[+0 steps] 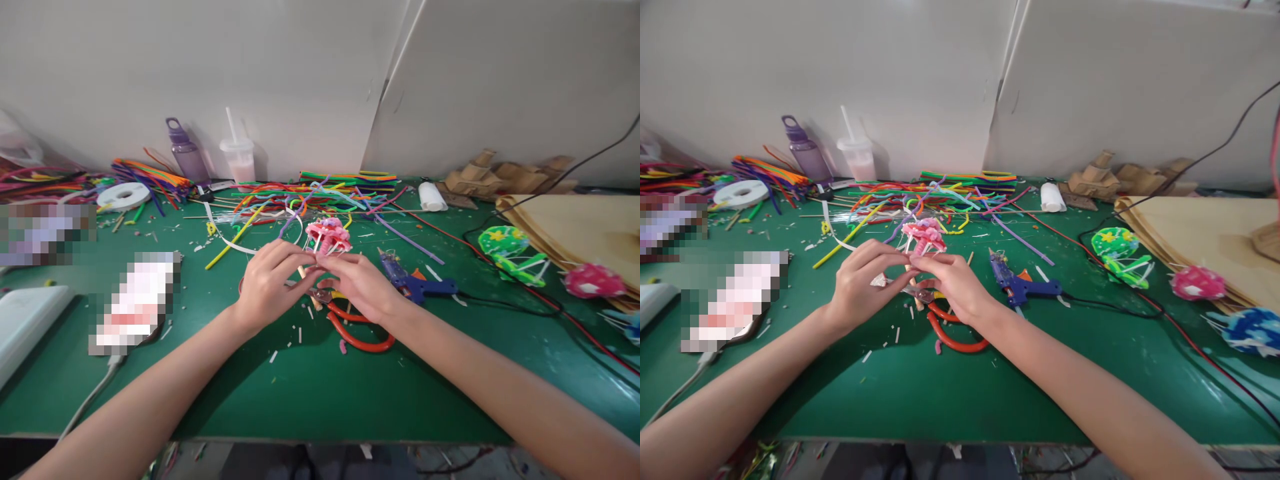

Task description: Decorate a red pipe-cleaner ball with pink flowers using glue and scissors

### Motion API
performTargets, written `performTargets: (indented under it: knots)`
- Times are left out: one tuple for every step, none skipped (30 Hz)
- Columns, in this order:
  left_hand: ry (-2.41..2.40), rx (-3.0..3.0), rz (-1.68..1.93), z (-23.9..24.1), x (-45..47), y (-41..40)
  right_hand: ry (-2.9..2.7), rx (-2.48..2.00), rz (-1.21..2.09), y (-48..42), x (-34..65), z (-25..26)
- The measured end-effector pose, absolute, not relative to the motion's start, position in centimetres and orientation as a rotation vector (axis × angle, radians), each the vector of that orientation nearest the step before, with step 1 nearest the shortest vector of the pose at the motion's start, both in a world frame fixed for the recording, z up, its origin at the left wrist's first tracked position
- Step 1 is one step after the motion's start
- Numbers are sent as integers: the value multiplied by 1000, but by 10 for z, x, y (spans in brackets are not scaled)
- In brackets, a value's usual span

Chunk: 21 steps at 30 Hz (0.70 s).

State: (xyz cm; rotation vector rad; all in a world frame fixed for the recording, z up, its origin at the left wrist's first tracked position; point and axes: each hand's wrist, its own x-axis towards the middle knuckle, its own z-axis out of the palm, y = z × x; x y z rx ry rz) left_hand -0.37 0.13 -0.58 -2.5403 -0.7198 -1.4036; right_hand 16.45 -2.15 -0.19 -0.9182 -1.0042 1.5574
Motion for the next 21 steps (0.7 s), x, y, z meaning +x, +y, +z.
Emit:
performTargets:
  knots:
    - [-713,-2543,-1399,-5,-4,1,-1009,-920,1556,-22,165,-2]
    - [-708,-2547,-1392,-5,-4,1,-1012,-923,1556,-22,165,-1]
    - [-706,-2552,-1383,-5,-4,1,-1014,-925,1556,-22,165,-1]
    - [-703,-2554,-1376,-5,-4,1,-1014,-927,1557,-22,165,0]
    - [-696,-2552,-1374,-5,-5,2,-1014,-927,1555,-22,165,0]
    - [-687,-2547,-1375,-6,-5,2,-1014,-926,1554,-22,165,0]
    - [-676,-2539,-1378,-6,-5,3,-1014,-924,1552,-22,165,0]
    - [-667,-2531,-1381,-6,-5,3,-1013,-921,1550,-22,165,1]
    - [-661,-2524,-1384,-6,-5,3,-1012,-919,1551,-22,165,1]
    - [-658,-2519,-1383,-6,-5,4,-1011,-918,1551,-22,165,1]
    - [-654,-2513,-1381,-6,-5,4,-1011,-919,1550,-22,165,1]
    - [-647,-2507,-1379,-6,-5,3,-1010,-922,1547,-22,165,1]
    - [-641,-2501,-1377,-6,-4,3,-1010,-926,1542,-22,164,1]
    - [-638,-2495,-1375,-6,-4,3,-1012,-931,1535,-22,164,1]
    - [-638,-2491,-1372,-6,-4,3,-1016,-936,1529,-22,164,1]
    - [-642,-2490,-1369,-6,-5,3,-1022,-941,1524,-22,164,1]
    - [-651,-2493,-1366,-6,-5,3,-1032,-947,1520,-21,164,1]
    - [-658,-2502,-1361,-6,-6,4,-1045,-956,1512,-21,164,0]
    - [-660,-2512,-1357,-7,-6,4,-1061,-968,1499,-21,165,0]
    - [-656,-2527,-1351,-7,-7,5,-1078,-982,1479,-21,165,0]
    - [-649,-2547,-1343,-7,-7,5,-1096,-997,1453,-21,166,0]
